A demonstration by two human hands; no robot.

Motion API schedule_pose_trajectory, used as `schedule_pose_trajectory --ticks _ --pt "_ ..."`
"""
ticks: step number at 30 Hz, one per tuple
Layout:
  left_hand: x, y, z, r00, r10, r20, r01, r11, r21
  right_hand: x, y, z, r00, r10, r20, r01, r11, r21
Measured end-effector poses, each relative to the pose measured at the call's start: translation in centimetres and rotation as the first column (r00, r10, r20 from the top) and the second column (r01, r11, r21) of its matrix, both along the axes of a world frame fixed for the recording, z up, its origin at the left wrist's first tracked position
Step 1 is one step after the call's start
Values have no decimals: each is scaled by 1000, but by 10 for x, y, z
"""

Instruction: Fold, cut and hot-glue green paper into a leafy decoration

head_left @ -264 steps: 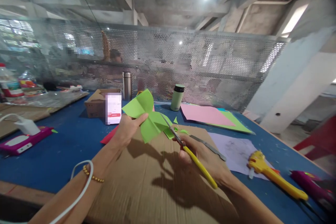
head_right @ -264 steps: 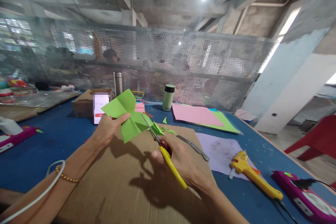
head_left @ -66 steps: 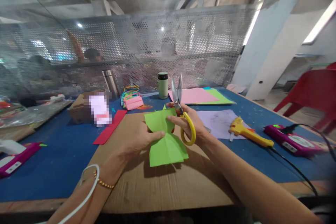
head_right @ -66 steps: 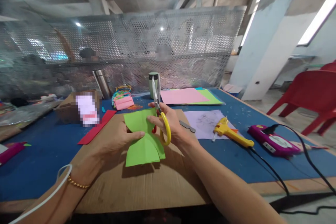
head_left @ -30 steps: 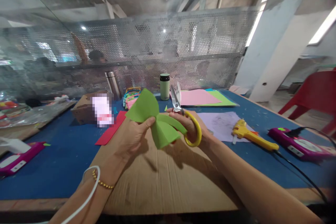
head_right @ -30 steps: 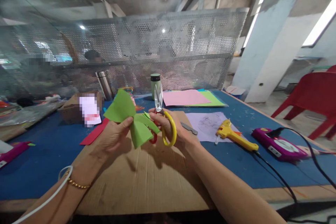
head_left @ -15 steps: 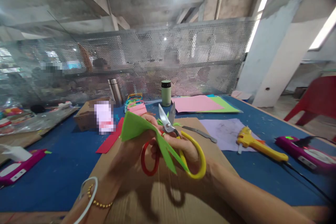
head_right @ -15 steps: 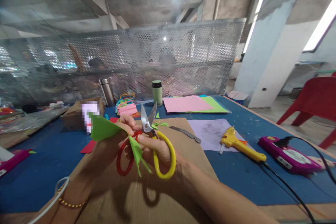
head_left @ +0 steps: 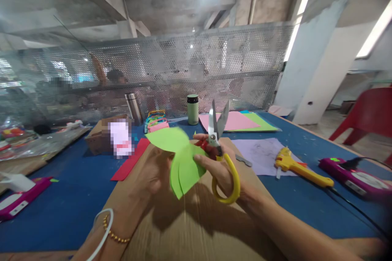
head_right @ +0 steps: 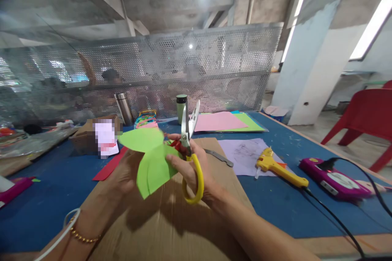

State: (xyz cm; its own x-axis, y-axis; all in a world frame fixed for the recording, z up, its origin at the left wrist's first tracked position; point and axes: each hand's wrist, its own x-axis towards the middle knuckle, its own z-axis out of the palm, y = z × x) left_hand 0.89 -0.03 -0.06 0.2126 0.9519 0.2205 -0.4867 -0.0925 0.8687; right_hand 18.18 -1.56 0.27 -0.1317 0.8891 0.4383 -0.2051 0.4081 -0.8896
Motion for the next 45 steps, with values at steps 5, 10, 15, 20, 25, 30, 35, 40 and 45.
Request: schedule_pose_trajectory --ticks 5,10,15,20,25,30,35,40,45 --pt "3 7 -2 999 24 25 -21 995 -101 12 10 -1 863 -439 250 352 877 326" --pt "5 0 3 999 -6 -34 3 996 -85 11 16 -5 820 -482 308 338 843 419" --pt "8 5 -3 997 -50 58 60 981 -185 8 17 -9 801 -470 370 305 853 422" --pt "6 7 -2 996 76 49 -68 986 -151 8 15 -9 789 -484 379 312 847 431" --pt "-2 11 -4 993 105 -50 -108 993 -56 7 13 -8 783 -479 396 312 854 415" --pt "-2 12 -9 963 222 -154 -217 975 45 4 15 -15 819 -436 373 311 884 350" --pt "-14 15 -2 937 286 -200 -283 958 44 6 20 -12 810 -388 439 280 914 292" --pt "-49 26 16 898 441 -6 -440 897 29 16 24 1 782 -269 563 184 961 205" --pt "-68 30 28 842 519 143 -533 842 84 26 24 4 640 -164 751 -53 965 257"
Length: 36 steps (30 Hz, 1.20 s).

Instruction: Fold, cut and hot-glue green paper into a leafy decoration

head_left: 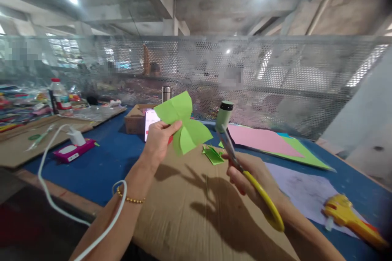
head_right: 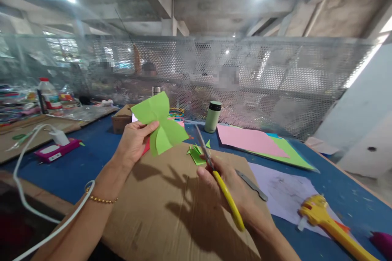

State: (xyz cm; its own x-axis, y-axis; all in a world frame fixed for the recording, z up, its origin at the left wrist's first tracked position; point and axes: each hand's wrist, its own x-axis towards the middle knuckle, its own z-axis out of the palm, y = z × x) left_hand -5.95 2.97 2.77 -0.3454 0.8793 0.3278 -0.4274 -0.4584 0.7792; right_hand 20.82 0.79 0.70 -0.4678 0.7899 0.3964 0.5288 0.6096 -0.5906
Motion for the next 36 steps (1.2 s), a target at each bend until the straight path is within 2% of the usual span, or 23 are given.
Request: schedule_pose_trajectory --ticks 3,6,12,21,31,36 --pt "-1 0 2 998 63 19 -63 998 -18 0 -5 1 991 81 108 -79 997 -18" --pt "0 -1 0 999 45 22 -45 999 -10 -4 -9 4 984 97 152 -94 995 -30" --pt "8 0 -8 999 -49 19 49 998 -28 -11 -15 7 990 99 100 -91 992 -82" --pt "12 -1 -14 996 -58 -65 56 998 -40 -11 -15 3 997 48 55 -45 998 -49" --pt "12 -2 -13 995 -61 -78 55 996 -74 -12 -14 6 997 46 61 -43 998 -46" --pt "11 -1 -15 995 -59 -84 54 996 -64 -9 -11 2 997 27 75 -25 999 -31"
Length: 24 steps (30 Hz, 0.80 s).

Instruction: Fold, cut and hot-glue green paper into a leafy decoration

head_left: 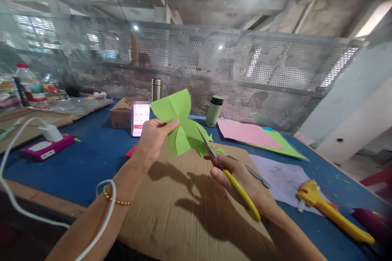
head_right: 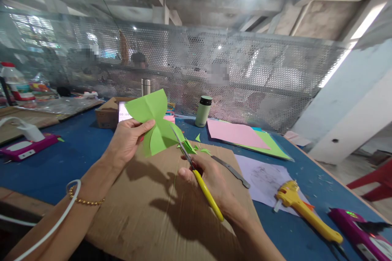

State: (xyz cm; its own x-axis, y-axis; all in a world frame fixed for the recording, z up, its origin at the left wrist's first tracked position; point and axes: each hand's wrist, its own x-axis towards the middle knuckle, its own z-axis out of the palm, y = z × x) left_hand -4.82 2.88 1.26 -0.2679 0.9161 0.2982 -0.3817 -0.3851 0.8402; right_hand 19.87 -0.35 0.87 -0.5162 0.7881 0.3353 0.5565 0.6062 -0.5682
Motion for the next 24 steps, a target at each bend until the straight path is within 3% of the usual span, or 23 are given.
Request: schedule_pose_trajectory --ticks 24 --pt "0 1 2 1000 30 -3 -30 999 24 6 2 0 1000 -9 -13 8 999 -36"
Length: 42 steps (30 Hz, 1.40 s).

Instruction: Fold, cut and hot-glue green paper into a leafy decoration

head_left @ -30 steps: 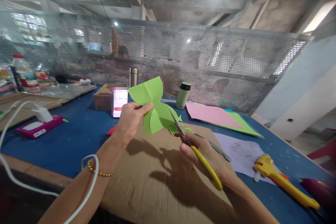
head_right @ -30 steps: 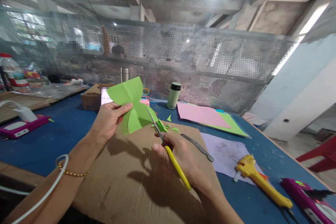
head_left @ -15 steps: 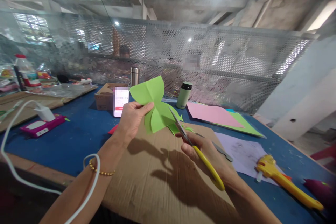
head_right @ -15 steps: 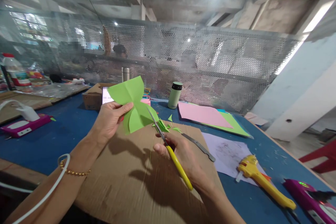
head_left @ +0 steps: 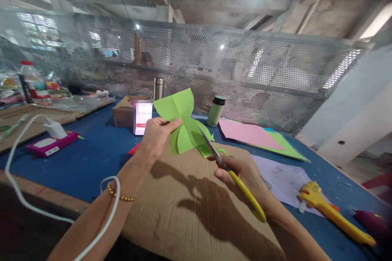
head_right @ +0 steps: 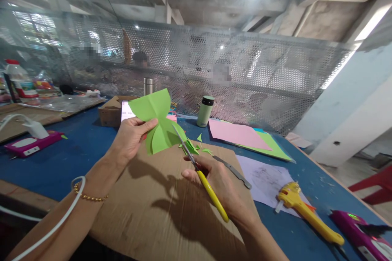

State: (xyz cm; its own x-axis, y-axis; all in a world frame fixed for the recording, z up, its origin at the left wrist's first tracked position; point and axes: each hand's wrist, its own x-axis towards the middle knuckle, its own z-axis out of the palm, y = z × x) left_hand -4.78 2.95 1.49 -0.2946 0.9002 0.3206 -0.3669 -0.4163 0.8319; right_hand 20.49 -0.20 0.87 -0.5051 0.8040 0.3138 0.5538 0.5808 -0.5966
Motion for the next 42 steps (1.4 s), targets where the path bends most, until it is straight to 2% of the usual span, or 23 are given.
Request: schedule_pose_trajectory --ticks 5,9,17,26,33,42 --pt "2 -2 3 1000 -4 10 4 1000 -14 6 1 -4 999 -44 31 44 999 -8" --pt "2 -2 4 999 -39 2 39 999 -23 13 2 -4 996 -53 66 58 996 -74" --pt "2 -4 3 997 -79 -27 77 995 -64 21 4 11 996 5 86 3 995 -97" --pt "2 -8 9 993 -103 -49 98 991 -94 25 7 27 989 58 135 -42 992 -118" --pt "3 -12 12 986 -119 -114 105 987 -118 33 8 27 988 86 132 -66 986 -152" --pt "3 -10 9 981 -146 -129 128 982 -135 22 4 33 980 154 129 -133 979 -157"
